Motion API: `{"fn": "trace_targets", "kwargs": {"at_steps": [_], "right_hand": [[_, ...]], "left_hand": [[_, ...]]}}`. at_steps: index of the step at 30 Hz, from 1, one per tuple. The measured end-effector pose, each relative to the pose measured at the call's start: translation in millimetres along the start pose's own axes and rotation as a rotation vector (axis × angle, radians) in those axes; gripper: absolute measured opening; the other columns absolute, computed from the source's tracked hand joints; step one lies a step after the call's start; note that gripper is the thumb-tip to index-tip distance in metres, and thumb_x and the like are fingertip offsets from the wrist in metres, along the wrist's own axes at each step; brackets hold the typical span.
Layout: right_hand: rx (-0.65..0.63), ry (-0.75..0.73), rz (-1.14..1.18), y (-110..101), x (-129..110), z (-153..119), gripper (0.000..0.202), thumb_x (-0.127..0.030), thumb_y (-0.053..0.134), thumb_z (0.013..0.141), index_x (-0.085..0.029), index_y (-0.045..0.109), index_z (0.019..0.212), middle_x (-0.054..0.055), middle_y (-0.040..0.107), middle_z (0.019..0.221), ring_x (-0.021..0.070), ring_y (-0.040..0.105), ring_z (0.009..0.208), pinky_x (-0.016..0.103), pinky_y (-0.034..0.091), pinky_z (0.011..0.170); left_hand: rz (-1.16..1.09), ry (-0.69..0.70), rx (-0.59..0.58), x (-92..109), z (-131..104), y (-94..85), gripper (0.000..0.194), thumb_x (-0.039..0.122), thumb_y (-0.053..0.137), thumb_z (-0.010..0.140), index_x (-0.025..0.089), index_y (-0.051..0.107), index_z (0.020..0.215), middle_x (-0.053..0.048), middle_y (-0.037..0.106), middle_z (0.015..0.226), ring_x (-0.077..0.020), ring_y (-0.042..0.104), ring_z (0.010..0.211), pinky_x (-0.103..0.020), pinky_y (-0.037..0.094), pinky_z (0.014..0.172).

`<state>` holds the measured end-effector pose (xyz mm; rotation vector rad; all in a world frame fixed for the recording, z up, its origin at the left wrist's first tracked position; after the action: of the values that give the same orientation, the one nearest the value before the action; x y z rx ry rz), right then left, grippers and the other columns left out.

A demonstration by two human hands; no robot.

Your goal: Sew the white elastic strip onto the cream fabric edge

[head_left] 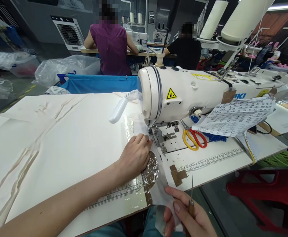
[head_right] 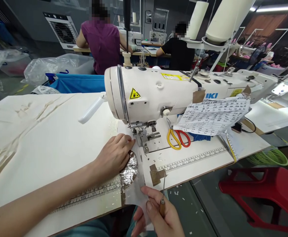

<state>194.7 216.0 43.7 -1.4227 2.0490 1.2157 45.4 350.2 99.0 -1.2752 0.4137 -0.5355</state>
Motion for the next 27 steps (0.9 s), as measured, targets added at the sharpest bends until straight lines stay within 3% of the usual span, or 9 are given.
{"fn": "trace_targets", "kwargs": {"at_steps": [4, 11, 27], "right_hand": [[-0.073, -0.021, -0.004, 5, -4, 8, 0.057, -0.05, 0.075, 0.081, -0.016, 0.061, 0.124, 0.006, 0.07, 0.076, 0.018, 0.066, 0.058, 0.031, 0.051, 0.062], [-0.087, -0.077, -0.01, 17, -14, 18, 0.049, -0.044, 0.072, 0.086, -0.016, 0.061, 0.125, 0.005, 0.069, 0.078, 0.016, 0.065, 0.06, 0.03, 0.051, 0.063], [-0.069, -0.037, -0.06, 13, -10, 9, 0.048, -0.047, 0.074, 0.083, -0.016, 0.064, 0.119, 0.006, 0.07, 0.076, 0.0181, 0.067, 0.059, 0.03, 0.051, 0.061]], "left_hand": [[0.011, -0.01, 0.036, -8, 7, 3.0, 0.033, 0.012, 0.038, 0.096, 0.005, 0.058, 0.121, -0.015, 0.056, 0.112, -0.0265, 0.048, 0.1, -0.038, 0.044, 0.081], [0.026, -0.017, 0.048, -15, 10, 4.1, 0.034, 0.01, 0.038, 0.096, 0.005, 0.058, 0.123, -0.014, 0.059, 0.113, -0.0264, 0.049, 0.103, -0.038, 0.043, 0.084], [-0.008, 0.132, 0.038, 16, -1, -0.2, 0.033, 0.01, 0.038, 0.09, 0.003, 0.06, 0.115, -0.016, 0.058, 0.112, -0.0276, 0.049, 0.101, -0.041, 0.042, 0.088]]}}
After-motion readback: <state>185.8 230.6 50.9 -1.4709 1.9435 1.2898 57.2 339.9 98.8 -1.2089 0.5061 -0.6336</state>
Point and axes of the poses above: each hand's wrist, its own z-axis towards the middle knuckle, its own y-axis out of the palm, x = y × z, the point moved 6 cm from there along z, towards the middle knuckle
